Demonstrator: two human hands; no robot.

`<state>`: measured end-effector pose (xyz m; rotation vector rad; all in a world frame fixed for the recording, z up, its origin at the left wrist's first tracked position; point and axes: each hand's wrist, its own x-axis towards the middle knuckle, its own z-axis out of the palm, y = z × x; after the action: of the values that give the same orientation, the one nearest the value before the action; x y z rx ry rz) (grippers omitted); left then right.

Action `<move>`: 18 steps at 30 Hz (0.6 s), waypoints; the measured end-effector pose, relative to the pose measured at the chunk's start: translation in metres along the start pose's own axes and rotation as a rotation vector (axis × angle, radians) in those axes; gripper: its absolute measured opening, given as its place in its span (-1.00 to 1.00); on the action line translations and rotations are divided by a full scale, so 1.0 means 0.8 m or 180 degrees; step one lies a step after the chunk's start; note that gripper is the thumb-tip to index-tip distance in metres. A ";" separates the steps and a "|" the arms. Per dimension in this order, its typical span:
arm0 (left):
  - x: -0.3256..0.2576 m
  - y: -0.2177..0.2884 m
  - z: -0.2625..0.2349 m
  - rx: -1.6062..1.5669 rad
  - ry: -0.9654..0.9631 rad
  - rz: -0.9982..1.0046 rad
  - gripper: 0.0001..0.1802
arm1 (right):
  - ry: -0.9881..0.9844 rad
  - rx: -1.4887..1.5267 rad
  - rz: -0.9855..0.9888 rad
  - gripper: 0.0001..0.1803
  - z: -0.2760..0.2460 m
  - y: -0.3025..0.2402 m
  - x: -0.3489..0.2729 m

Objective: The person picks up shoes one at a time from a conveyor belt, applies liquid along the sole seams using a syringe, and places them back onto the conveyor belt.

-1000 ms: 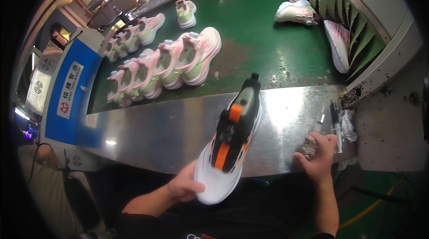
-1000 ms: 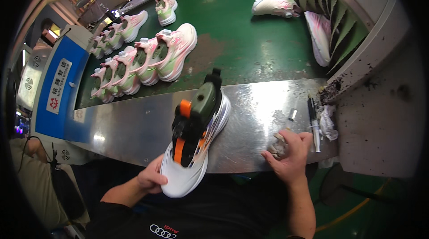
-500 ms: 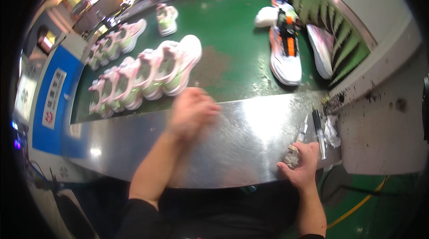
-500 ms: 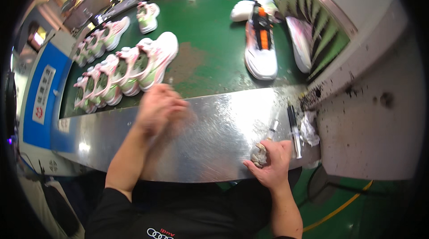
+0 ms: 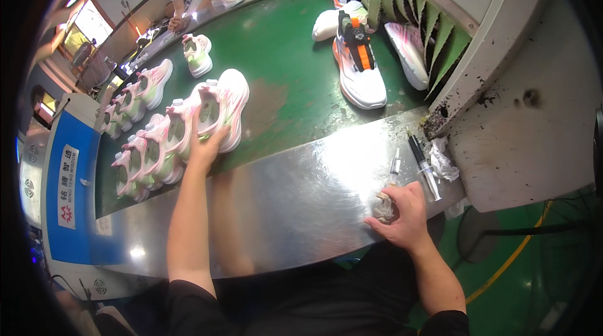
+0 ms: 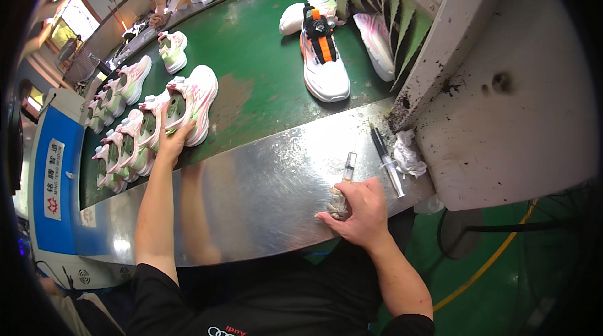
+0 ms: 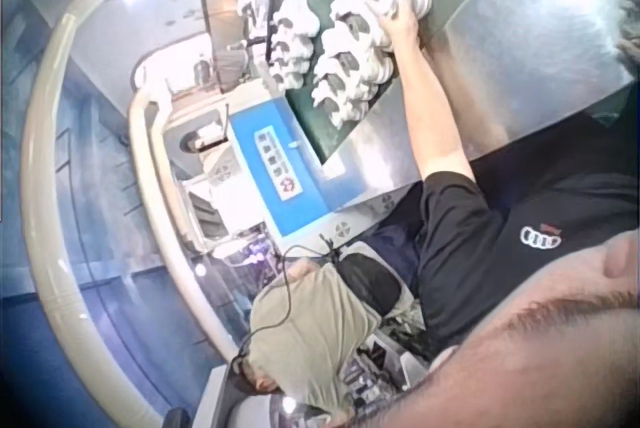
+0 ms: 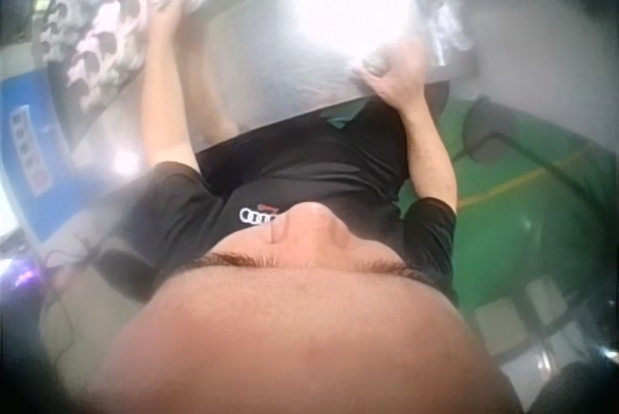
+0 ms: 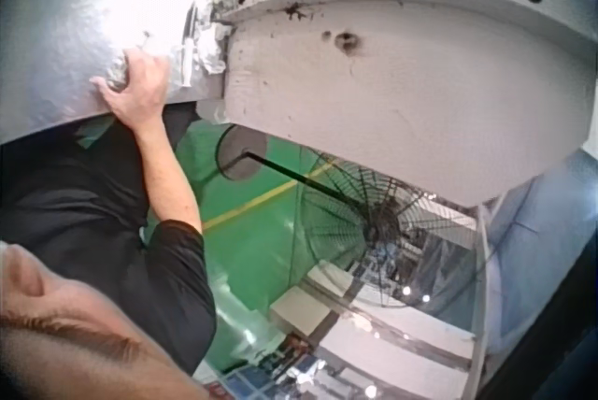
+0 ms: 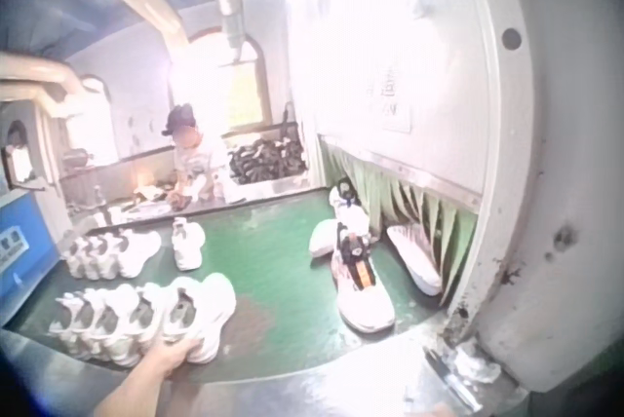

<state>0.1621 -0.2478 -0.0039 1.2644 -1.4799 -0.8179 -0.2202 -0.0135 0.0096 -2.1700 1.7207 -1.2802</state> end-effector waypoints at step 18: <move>-0.276 0.111 -0.056 0.0818 -0.1055 0.0103 0.10 | -0.0105 0.0192 -0.0035 -0.42 -0.010 -0.006 0.003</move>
<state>0.1713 -0.0090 0.0356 1.3330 -1.9155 -0.8664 -0.2217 -0.0107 0.0189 -2.1578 1.6385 -1.2744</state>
